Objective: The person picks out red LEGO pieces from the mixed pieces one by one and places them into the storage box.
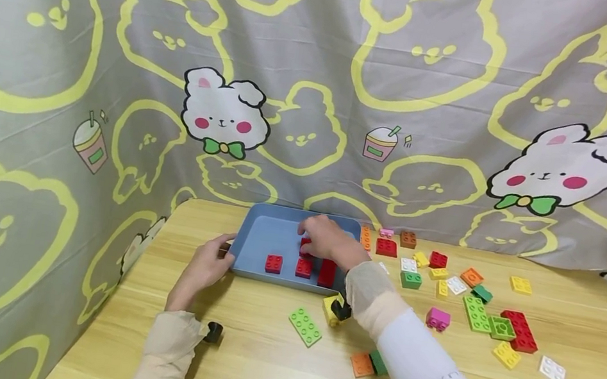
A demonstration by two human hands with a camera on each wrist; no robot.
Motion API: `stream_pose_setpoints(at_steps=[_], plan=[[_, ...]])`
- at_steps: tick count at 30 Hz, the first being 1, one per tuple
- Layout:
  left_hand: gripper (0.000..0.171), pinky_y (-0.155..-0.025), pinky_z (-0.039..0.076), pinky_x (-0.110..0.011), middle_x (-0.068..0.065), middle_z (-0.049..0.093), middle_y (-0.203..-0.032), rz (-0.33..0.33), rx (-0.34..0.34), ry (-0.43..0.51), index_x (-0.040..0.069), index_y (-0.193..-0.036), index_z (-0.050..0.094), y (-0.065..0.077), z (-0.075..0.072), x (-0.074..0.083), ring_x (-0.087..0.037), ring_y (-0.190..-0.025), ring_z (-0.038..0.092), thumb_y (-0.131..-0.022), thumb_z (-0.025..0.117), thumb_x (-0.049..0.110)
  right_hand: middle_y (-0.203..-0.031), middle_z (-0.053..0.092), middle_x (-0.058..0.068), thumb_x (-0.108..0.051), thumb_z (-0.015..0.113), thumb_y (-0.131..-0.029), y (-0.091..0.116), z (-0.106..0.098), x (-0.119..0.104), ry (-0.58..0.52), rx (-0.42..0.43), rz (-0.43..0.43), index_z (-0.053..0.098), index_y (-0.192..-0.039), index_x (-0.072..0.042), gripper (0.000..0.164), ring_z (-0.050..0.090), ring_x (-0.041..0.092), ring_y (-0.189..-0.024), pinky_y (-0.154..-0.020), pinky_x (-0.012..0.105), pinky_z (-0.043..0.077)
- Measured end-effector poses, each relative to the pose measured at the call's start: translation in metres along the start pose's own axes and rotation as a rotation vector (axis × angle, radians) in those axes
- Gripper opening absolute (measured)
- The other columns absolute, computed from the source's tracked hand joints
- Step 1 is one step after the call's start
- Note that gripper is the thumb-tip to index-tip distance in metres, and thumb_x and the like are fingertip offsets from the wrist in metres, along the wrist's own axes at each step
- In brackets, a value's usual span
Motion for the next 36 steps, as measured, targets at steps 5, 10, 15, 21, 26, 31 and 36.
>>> stream_pose_setpoints(at_steps=[5, 10, 15, 21, 26, 31, 36], plan=[[0.050, -0.079, 0.053, -0.043, -0.025, 0.060, -0.117, 0.005, 0.013, -0.012, -0.003, -0.141, 0.045, 0.001, -0.001, 0.001, -0.030, -0.100, 0.060, -0.092, 0.050, 0.000, -0.116, 0.064, 0.010, -0.012, 0.069, -0.090, 0.015, -0.013, 0.005, -0.023, 0.067, -0.047, 0.067, -0.119, -0.002, 0.031, 0.057, 0.021, -0.104, -0.089, 0.038, 0.051], [0.050, -0.078, 0.053, -0.042, -0.025, 0.060, -0.115, 0.008, 0.020, -0.013, -0.003, -0.141, 0.046, 0.001, -0.002, 0.001, -0.030, -0.099, 0.061, -0.091, 0.051, -0.001, -0.110, 0.066, 0.010, -0.015, 0.069, -0.090, 0.028, -0.025, 0.017, -0.035, 0.192, -0.099, 0.068, -0.114, -0.002, 0.027, 0.059, 0.021, -0.100, -0.087, 0.039, 0.051], [0.051, -0.078, 0.053, -0.041, -0.025, 0.060, -0.116, -0.001, 0.014, -0.014, -0.003, -0.141, 0.045, 0.001, -0.001, -0.002, -0.030, -0.099, 0.060, -0.091, 0.051, -0.001, -0.105, 0.067, 0.010, -0.012, 0.069, -0.089, 0.042, -0.038, 0.035, -0.067, 0.292, -0.116, 0.069, -0.108, -0.003, 0.020, 0.061, 0.022, -0.095, -0.083, 0.040, 0.053], [0.050, -0.077, 0.053, -0.041, -0.025, 0.059, -0.117, -0.001, 0.013, -0.013, -0.003, -0.142, 0.045, 0.000, 0.001, -0.001, -0.030, -0.100, 0.060, -0.092, 0.050, -0.001, -0.104, 0.067, 0.010, -0.007, 0.067, -0.089, 0.059, -0.045, 0.066, -0.085, 0.359, -0.066, 0.070, -0.107, -0.004, 0.018, 0.062, 0.023, -0.094, -0.081, 0.041, 0.054], [0.050, -0.077, 0.053, -0.041, -0.025, 0.060, -0.117, -0.004, 0.014, -0.016, -0.003, -0.142, 0.045, 0.001, 0.000, -0.001, -0.030, -0.100, 0.060, -0.092, 0.051, -0.001, -0.106, 0.065, 0.016, -0.006, 0.065, -0.090, 0.071, -0.040, 0.094, -0.107, 0.325, 0.002, 0.068, -0.111, 0.003, 0.023, 0.060, 0.031, -0.097, -0.083, 0.048, 0.052], [0.050, -0.077, 0.053, -0.041, -0.024, 0.060, -0.116, -0.003, 0.019, -0.020, -0.002, -0.142, 0.045, 0.002, -0.001, 0.000, -0.030, -0.098, 0.060, -0.092, 0.050, 0.000, -0.102, 0.065, 0.021, -0.001, 0.066, -0.086, 0.083, -0.033, 0.118, -0.070, 0.284, 0.050, 0.067, -0.109, 0.006, 0.024, 0.061, 0.033, -0.090, -0.077, 0.048, 0.054], [0.050, -0.078, 0.053, -0.043, -0.025, 0.061, -0.114, 0.012, 0.032, -0.015, -0.003, -0.140, 0.047, 0.002, -0.001, 0.000, -0.030, -0.098, 0.061, -0.091, 0.051, -0.002, -0.096, 0.065, 0.019, 0.001, 0.072, -0.081, 0.091, -0.024, 0.134, -0.038, 0.224, 0.076, 0.067, -0.108, 0.005, 0.028, 0.059, 0.031, -0.085, -0.072, 0.047, 0.053]])
Point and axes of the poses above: each hand's wrist, its own y-axis away from the middle knuckle, its own z-axis out of the palm, x = y × z, the point moved 5 cm from there along -y, towards the middle knuckle
